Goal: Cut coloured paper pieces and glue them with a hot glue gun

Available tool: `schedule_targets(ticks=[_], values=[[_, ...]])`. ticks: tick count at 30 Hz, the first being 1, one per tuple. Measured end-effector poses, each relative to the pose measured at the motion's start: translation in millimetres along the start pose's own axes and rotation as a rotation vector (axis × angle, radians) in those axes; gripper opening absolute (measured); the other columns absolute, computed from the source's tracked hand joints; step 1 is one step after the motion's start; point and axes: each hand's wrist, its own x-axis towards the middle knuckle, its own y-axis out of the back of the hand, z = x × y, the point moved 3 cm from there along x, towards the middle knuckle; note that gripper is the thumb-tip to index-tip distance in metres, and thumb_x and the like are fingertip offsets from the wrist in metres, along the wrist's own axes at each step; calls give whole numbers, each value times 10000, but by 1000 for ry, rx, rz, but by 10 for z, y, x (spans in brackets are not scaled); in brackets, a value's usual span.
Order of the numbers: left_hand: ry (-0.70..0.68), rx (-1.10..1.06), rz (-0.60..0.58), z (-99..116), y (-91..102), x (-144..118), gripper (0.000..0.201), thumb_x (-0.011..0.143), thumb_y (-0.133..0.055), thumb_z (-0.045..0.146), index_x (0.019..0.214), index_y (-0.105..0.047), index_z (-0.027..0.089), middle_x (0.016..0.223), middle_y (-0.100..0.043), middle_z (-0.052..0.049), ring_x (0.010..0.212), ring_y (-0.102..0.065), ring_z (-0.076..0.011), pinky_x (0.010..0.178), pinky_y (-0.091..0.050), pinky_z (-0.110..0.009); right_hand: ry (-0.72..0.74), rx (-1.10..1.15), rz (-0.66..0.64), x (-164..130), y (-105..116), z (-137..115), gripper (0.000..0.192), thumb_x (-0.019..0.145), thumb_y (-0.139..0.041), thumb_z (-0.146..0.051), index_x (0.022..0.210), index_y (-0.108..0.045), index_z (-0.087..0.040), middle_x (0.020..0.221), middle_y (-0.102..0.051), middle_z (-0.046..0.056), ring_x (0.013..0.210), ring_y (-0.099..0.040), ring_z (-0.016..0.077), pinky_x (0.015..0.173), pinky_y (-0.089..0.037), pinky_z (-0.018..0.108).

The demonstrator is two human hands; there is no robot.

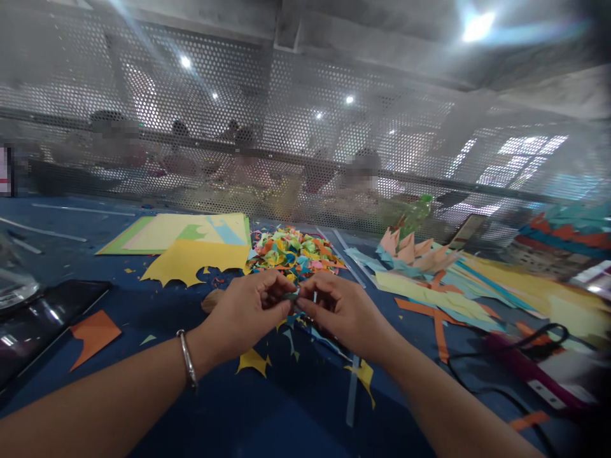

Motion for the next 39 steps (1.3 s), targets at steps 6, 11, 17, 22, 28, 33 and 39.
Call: schedule_targets(ticks=[6, 11, 17, 22, 28, 33, 39], values=[[-25, 174, 17, 41, 33, -19, 168, 752, -551, 190, 894, -636, 158, 764, -685, -31, 670, -615, -137, 627, -476, -247, -46, 45, -35, 11, -15, 42, 106, 853, -532, -265, 775, -547, -194, 597, -528, -27, 478, -492, 103, 476, -373, 231], [-53, 306, 8, 23, 60, -36, 151, 788, -530, 230, 805, -667, 170, 678, -666, -14, 607, -569, -127, 542, -405, -231, -53, 48, -40, 6, -5, 46, 98, 856, -527, -262, 789, -547, -194, 579, -515, -34, 459, -498, 100, 467, -369, 233], [-17, 254, -41, 5, 56, -32, 208, 830, -490, 278, 749, -647, 169, 670, -664, -26, 608, -589, -139, 558, -421, -241, -41, 57, -33, -10, -5, 54, 118, 857, -531, -276, 775, -543, -193, 600, -523, -30, 474, -503, 99, 475, -373, 236], [27, 146, -80, 6, 36, -9, 180, 844, -478, 277, 758, -595, 172, 666, -661, -27, 616, -623, -142, 585, -457, -238, -40, 72, -31, 11, -24, 51, 136, 857, -539, -313, 793, -550, -193, 600, -507, -35, 473, -481, 96, 477, -364, 237], [7, 230, -39, 73, 29, -24, 167, 858, -459, 267, 749, -555, 185, 643, -660, -15, 588, -626, -133, 543, -424, -222, -17, 58, -33, 8, -10, 15, 181, 866, -518, -343, 767, -539, -193, 595, -495, -34, 479, -472, 97, 485, -354, 238], [10, 237, -27, 117, 29, -35, 168, 862, -447, 267, 721, -496, 190, 632, -638, 0, 563, -605, -119, 524, -402, -213, -21, 27, -27, 5, -1, 12, 194, 881, -498, -349, 765, -533, -197, 588, -490, -35, 480, -469, 101, 485, -343, 238], [-34, 443, -53, 139, 51, -28, 138, 823, -483, 259, 723, -546, 187, 604, -608, 15, 535, -519, -111, 496, -332, -233, 20, -6, -71, -3, -13, -13, 174, 903, -474, -317, 785, -505, -193, 662, -495, -23, 512, -474, 99, 514, -365, 238]])
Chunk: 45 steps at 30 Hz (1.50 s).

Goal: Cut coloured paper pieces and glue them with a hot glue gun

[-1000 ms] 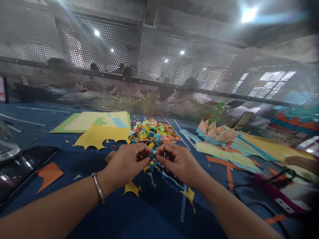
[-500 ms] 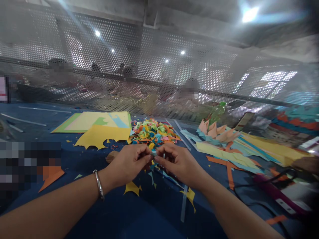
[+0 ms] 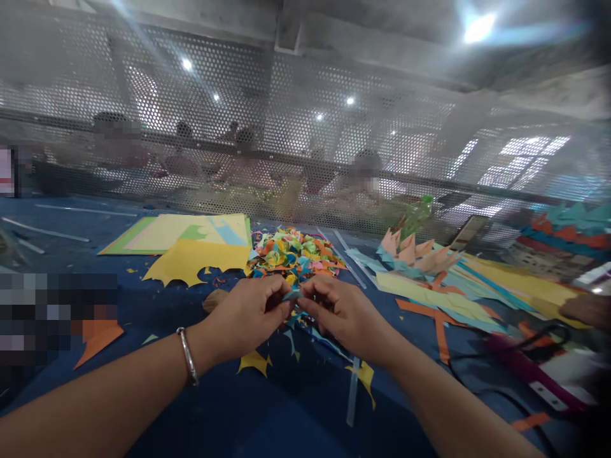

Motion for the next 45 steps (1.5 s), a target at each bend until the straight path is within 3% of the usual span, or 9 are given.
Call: schedule_targets(ticks=[5, 11, 16, 23, 27, 30, 36, 40, 45], values=[[45, 32, 13, -17, -15, -2, 124, 785, -499, 252, 696, -552, 184, 575, -599, 17, 526, -517, -114, 502, -325, -250, 30, -16, -32, 11, 0, -29, 198, 912, -469, -308, 752, -480, -192, 644, -468, -33, 506, -466, 95, 519, -371, 236], [168, -464, -113, -88, -78, 8, 147, 778, -515, 312, 726, -547, 178, 654, -653, -17, 544, -591, -122, 508, -411, -237, -12, 43, -36, 21, 9, -2, 224, 915, -464, -368, 778, -502, -195, 622, -486, -35, 474, -490, 96, 489, -376, 235], [213, -601, -101, -58, -49, 26, 200, 747, -566, 363, 651, -549, 189, 649, -685, -44, 531, -622, -140, 487, -408, -248, -49, 97, 32, 4, 42, -11, 209, 911, -459, -360, 779, -503, -204, 530, -482, -46, 420, -471, 97, 451, -368, 229], [134, -357, -80, -92, -26, 0, 239, 777, -549, 378, 630, -561, 192, 633, -679, -43, 571, -612, -159, 516, -393, -261, -65, 76, 48, -10, 61, -21, 213, 903, -465, -359, 761, -500, -205, 503, -479, -53, 388, -443, 88, 417, -338, 219], [5, -203, 93, -67, 2, 1, 214, 756, -595, 313, 922, -648, 188, 810, -680, -43, 708, -588, -172, 625, -406, -277, -40, 49, -11, -4, 36, 4, 214, 918, -449, -353, 780, -513, -203, 539, -479, -48, 434, -467, 98, 459, -357, 228], [8, -305, 77, -71, -26, 25, 268, 762, -582, 265, 1010, -637, 181, 765, -649, -31, 694, -564, -163, 616, -400, -271, 2, 16, -30, 6, 14, 25, 223, 920, -451, -343, 767, -520, -197, 559, -483, -40, 468, -479, 106, 495, -367, 238], [186, -660, -64, -136, -91, 25, 156, 684, -673, 251, 810, -656, 160, 662, -592, 4, 620, -517, -122, 595, -373, -258, 4, -28, 26, 14, 20, 14, 256, 919, -449, -372, 744, -512, -196, 595, -488, -24, 498, -469, 115, 502, -359, 246], [394, -933, 13, -164, -105, 13, 120, 631, -720, 213, 680, -623, 161, 615, -580, 27, 575, -527, -99, 605, -396, -259, 79, -127, 169, 0, 86, -34, 178, 900, -476, -319, 792, -550, -198, 702, -553, 18, 608, -513, 144, 569, -397, 266], [531, -1114, 89, -205, -92, 23, 173, 645, -740, 224, 678, -583, 158, 650, -619, 18, 654, -610, -121, 681, -441, -263, 178, -201, 139, -23, 41, -66, 107, 879, -505, -258, 949, -569, -207, 858, -583, 43, 589, -515, 122, 573, -422, 259]])
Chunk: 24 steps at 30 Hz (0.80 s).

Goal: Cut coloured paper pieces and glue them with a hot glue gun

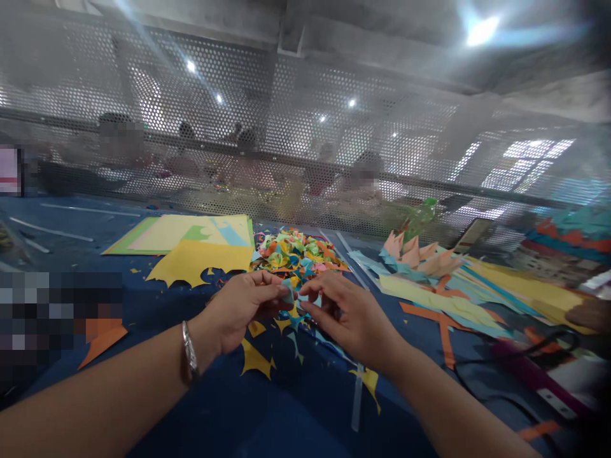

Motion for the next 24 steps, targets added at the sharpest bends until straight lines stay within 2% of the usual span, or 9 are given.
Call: schedule_targets(ticks=[5, 10, 16, 21, 24], values=[[37, -45, -51, -18, -21, -8, 188, 653, -745, 205, 661, -564, 158, 689, -646, 2, 679, -624, -121, 642, -420, -236, 91, -72, -27, -14, -47, -35, 137, 897, -476, -215, 1000, -565, -201, 930, -597, 57, 698, -547, 151, 646, -430, 282], [21, -1, -39, -6, -67, -47, 138, 649, -727, 167, 757, -643, 154, 715, -681, -8, 685, -636, -119, 712, -437, -255, 121, -44, 2, -19, -33, -35, 129, 909, -454, -200, 956, -574, -202, 912, -605, 67, 870, -558, 188, 738, -434, 303], [-77, 47, -88, 7, -91, -67, 95, 670, -701, 216, 736, -671, 156, 707, -697, -30, 692, -649, -145, 776, -472, -319, -1, 42, 52, -4, -33, -34, 76, 862, -503, -217, 851, -576, -205, 793, -579, 28, 660, -529, 143, 597, -428, 265], [-189, 88, -152, -9, -98, -62, 164, 652, -743, 227, 792, -688, 160, 767, -683, -18, 725, -621, -125, 771, -487, -287, -111, 144, 86, 6, -40, -10, 49, 824, -529, -213, 807, -571, -194, 701, -540, -2, 547, -466, 110, 511, -397, 238], [-234, 91, -141, -20, -103, -56, 200, 626, -758, 203, 810, -687, 171, 785, -680, -6, 737, -615, -121, 758, -490, -275, -145, 189, 109, 1, -45, 7, 41, 814, -540, -217, 796, -563, -190, 658, -512, -18, 526, -455, 105, 487, -387, 232]])
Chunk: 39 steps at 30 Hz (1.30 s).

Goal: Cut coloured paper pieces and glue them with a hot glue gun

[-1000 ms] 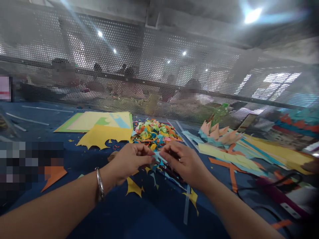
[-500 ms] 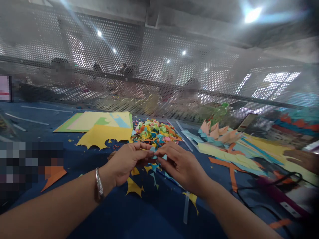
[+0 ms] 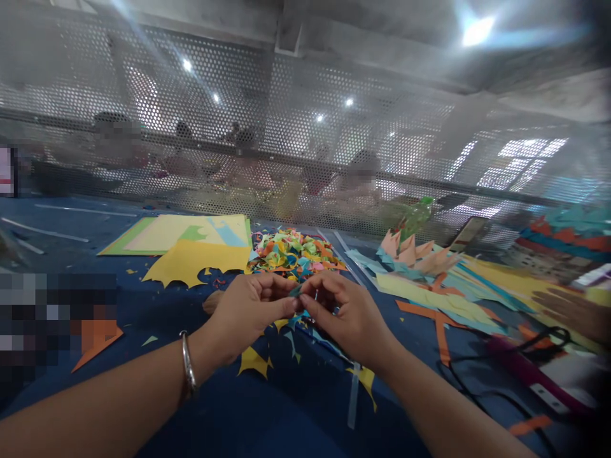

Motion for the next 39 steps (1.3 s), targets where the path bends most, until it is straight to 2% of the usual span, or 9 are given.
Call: schedule_targets(ticks=[11, 16, 24, 30, 39], values=[[-1, 87, 86, 33, -9, 2, 136, 617, -735, 224, 707, -664, 152, 664, -656, -1, 638, -601, -118, 688, -504, -279, -14, -9, 15, -3, -11, -10, 40, 814, -545, -211, 784, -562, -189, 655, -513, -24, 527, -446, 101, 492, -381, 234], [6, 119, 63, 28, 3, -2, 148, 639, -713, 243, 723, -652, 138, 668, -655, -2, 642, -611, -113, 654, -501, -248, -6, -3, 22, 1, -8, -1, 36, 812, -554, -210, 784, -562, -189, 665, -518, -24, 515, -449, 97, 489, -386, 233], [-62, 204, 51, 34, -13, 23, 88, 662, -663, 215, 704, -655, 139, 640, -631, 18, 605, -574, -82, 615, -479, -210, -24, 8, 28, -2, -2, -2, 68, 815, -557, -241, 856, -572, -188, 676, -526, -16, 529, -478, 110, 486, -408, 238], [-103, 316, 41, 25, -4, 16, 90, 686, -642, 227, 713, -650, 141, 638, -618, 16, 589, -550, -83, 574, -442, -211, 2, -11, -2, 7, -5, -25, 51, 830, -544, -221, 794, -564, -191, 672, -523, -19, 528, -469, 100, 497, -395, 229], [-83, 447, -81, 19, 20, 31, 165, 732, -613, 280, 655, -610, 134, 583, -594, 5, 539, -518, -93, 522, -381, -228, -92, 115, -61, 2, 5, 43, 86, 849, -528, -270, 811, -541, -194, 624, -509, -33, 483, -482, 89, 469, -384, 225]])
